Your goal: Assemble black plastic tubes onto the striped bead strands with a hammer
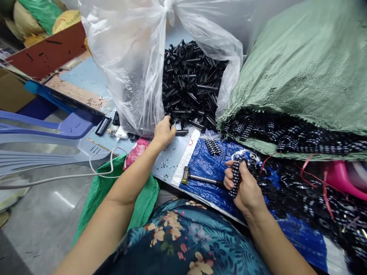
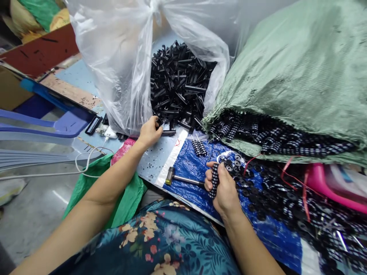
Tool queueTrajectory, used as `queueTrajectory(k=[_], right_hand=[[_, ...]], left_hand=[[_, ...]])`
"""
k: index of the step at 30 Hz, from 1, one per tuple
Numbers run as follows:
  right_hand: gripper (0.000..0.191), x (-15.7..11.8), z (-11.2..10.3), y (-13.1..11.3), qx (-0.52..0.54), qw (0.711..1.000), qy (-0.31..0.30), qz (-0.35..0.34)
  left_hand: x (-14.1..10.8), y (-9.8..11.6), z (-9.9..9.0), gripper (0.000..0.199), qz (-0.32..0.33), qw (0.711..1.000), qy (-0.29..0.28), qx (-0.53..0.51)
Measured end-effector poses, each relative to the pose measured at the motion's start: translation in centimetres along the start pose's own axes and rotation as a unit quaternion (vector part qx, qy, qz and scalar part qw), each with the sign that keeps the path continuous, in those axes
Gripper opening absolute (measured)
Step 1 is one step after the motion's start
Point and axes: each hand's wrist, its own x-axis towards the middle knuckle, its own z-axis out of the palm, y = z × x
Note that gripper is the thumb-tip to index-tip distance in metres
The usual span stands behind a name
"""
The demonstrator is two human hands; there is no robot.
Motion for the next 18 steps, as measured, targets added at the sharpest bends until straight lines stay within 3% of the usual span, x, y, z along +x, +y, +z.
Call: queueTrajectory(k=[5, 10, 12, 15, 18], right_hand=[[0.044, -0.4, -0.5, 0.0, -0.021, 1.0, -0.003, -0.02], [0.038, -0.1, -0.1, 0.2, -0.005, 1.0, -0.02, -0.018], [0.035, -0.1, -0.2, 0.3, 0.007, 1.0, -0.011, -0.01], [0.032, -0.2, -0.9, 0.3, -0.018, 0.999, 0.007, -0.032], [0.029, -0.1, -1.1, -0.1, -0.122, 0.986, -0.017, -0.116]], left_hand=[[-0.9, 0.0, 0.8, 0.024, 0.089, 0.991, -0.045, 0.089], [0.4, 0.1, 1.2, 0.02, 0.106, 0.983, -0.119, 0.093], [0.1, 0.3, 0.7, 0.019, 0.11, 0.982, -0.123, 0.088], [-2.3, 1.1, -0.5, 0.022, 0.113, 0.989, -0.09, 0.042], [-6.0, 3.1, -1.5, 0.024, 0.165, 0.978, -0.104, -0.074]])
